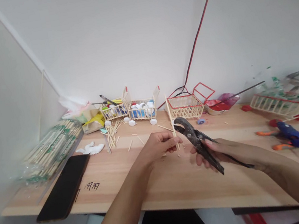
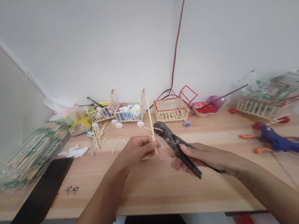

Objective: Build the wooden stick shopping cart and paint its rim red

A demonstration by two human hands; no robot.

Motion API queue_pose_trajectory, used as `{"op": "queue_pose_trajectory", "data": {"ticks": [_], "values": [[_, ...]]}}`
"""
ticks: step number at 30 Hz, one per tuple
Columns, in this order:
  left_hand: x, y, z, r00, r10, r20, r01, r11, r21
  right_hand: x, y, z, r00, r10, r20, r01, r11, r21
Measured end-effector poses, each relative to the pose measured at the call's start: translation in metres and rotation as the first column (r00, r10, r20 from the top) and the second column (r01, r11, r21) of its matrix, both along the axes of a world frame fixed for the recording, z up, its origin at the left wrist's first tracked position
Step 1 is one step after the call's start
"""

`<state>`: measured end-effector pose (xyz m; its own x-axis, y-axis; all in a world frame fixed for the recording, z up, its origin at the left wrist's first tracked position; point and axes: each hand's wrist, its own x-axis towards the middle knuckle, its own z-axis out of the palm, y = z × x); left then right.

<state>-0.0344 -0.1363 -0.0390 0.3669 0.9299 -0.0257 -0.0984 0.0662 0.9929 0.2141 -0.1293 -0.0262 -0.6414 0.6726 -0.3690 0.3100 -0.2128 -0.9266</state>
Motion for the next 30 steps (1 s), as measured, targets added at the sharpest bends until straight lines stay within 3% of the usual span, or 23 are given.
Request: {"op": "queue_pose_trajectory", "data": {"ticks": [6, 11, 16, 19, 21, 24, 27, 30], "values": [[0.000, 0.001, -0.001, 0.999, -0.044, 0.015, 0.045, 0.998, -0.049, 0.000, 0.004, 0.007, 0.992, 0.096, 0.079, -0.105, 0.988, 0.110], [0.001, 0.000, -0.001, 0.997, -0.054, 0.049, 0.056, 0.997, -0.050, 0.003, 0.006, 0.017, 0.976, 0.100, 0.194, -0.138, 0.972, 0.192], [0.001, 0.000, -0.001, 0.997, -0.033, 0.067, 0.037, 0.998, -0.057, 0.001, 0.004, 0.020, 0.974, 0.113, 0.198, -0.149, 0.973, 0.177], [-0.001, 0.003, -0.001, 0.992, 0.052, 0.113, -0.046, 0.997, -0.059, 0.000, 0.004, 0.019, 0.968, 0.116, 0.222, -0.166, 0.961, 0.222], [-0.004, 0.005, -0.001, 0.973, 0.156, 0.169, -0.146, 0.987, -0.070, 0.001, 0.002, 0.017, 0.954, 0.024, 0.298, -0.137, 0.920, 0.366], [-0.006, 0.006, -0.002, 0.959, 0.212, 0.189, -0.197, 0.976, -0.093, 0.002, 0.000, 0.009, 0.890, -0.211, 0.404, -0.092, 0.785, 0.613], [-0.002, 0.004, -0.002, 0.990, 0.098, 0.106, -0.085, 0.989, -0.120, 0.002, 0.000, -0.006, 0.791, -0.400, 0.463, -0.069, 0.693, 0.718], [0.003, 0.000, -0.002, 0.999, -0.041, 0.032, 0.045, 0.992, -0.119, 0.002, 0.004, -0.021, 0.680, -0.505, 0.531, -0.084, 0.666, 0.741]]}}
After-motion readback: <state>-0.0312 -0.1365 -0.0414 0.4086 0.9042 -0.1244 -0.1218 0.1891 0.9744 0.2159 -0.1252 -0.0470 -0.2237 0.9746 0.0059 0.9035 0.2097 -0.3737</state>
